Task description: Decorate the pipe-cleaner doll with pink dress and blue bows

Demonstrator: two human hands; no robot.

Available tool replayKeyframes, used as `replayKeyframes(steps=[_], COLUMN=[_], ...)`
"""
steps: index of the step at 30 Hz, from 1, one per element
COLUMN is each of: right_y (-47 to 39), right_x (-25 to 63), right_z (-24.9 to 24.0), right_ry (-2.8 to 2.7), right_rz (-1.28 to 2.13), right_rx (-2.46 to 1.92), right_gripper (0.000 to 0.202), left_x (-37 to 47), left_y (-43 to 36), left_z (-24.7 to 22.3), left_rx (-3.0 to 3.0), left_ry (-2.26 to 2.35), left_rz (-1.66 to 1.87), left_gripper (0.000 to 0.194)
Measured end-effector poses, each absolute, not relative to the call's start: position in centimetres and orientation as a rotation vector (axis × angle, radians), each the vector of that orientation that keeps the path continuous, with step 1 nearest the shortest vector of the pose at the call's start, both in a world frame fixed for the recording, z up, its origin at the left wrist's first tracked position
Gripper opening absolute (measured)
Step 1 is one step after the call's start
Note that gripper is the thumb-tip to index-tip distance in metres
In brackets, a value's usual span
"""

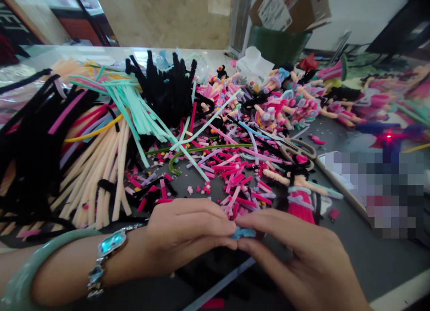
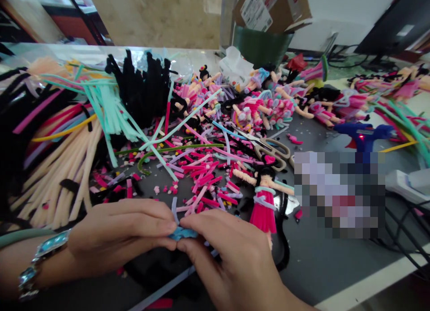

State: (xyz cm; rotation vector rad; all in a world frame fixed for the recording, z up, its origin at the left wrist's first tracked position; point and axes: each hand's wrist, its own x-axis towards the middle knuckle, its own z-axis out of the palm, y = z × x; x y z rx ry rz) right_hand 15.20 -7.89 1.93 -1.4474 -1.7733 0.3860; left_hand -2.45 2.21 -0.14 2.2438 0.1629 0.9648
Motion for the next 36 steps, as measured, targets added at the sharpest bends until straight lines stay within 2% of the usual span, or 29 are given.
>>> replayKeyframes(steps=[36], right_y=[-7.86], right_x=[15.22], right_z=[1.85], right_ry=[-1.789], right_rz=[0.443], right_rx=[-1.458], right_gripper=[0.018], left_x=[-2.42], left_y=[2.19], left_z=[-0.49], left_rx=[2.214], left_ry=[0.149], left_rz=[0.943], left_gripper=[0.018])
